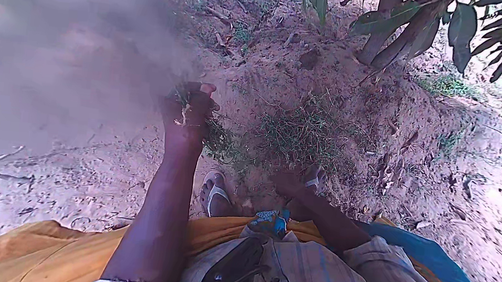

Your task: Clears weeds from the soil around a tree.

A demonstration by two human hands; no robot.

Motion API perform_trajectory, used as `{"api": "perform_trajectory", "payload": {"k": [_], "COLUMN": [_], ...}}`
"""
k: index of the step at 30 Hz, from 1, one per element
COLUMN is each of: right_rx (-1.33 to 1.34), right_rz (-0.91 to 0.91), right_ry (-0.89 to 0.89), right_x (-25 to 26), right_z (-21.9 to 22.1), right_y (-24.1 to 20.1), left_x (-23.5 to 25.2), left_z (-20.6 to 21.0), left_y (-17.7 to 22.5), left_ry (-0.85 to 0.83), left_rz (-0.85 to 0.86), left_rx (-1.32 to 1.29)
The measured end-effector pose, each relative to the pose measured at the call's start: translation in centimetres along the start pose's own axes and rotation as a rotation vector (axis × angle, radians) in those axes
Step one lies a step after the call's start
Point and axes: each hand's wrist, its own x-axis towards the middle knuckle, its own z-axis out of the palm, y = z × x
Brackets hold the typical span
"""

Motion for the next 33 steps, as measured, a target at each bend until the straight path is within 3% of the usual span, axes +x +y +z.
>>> {"api": "perform_trajectory", "payload": {"k": [4,12,19,23,26,31,33], "right_rx": [-0.018,0.189,-0.004,0.076,0.116,0.052,0.059], "right_rz": [0.08,0.028,0.034,-0.003,-0.019,-0.054,-0.077], "right_ry": [0.052,0.228,0.132,0.254,0.191,0.114,0.14], "right_x": [0.8,-0.9,0.8,0.5,-0.2,1.9,2.0], "right_z": [1.9,-4.8,2.1,-0.7,-2.9,3.4,3.5], "right_y": [-0.5,-0.9,1.0,0.5,0.0,1.1,1.2], "left_x": [-0.4,-0.2,-0.5,-0.3,-0.4,-0.6,-0.6], "left_z": [0.7,0.1,0.1,0.4,0.5,0.5,0.5], "left_y": [-0.3,0.0,-0.1,-0.1,-0.6,-0.9,-0.9], "left_ry": [-0.039,0.003,-0.011,-0.01,-0.03,-0.048,-0.044], "left_rz": [-0.008,-0.03,-0.04,-0.046,-0.028,-0.045,-0.047], "left_rx": [0.0,0.011,0.034,0.042,0.034,0.071,0.076]}}
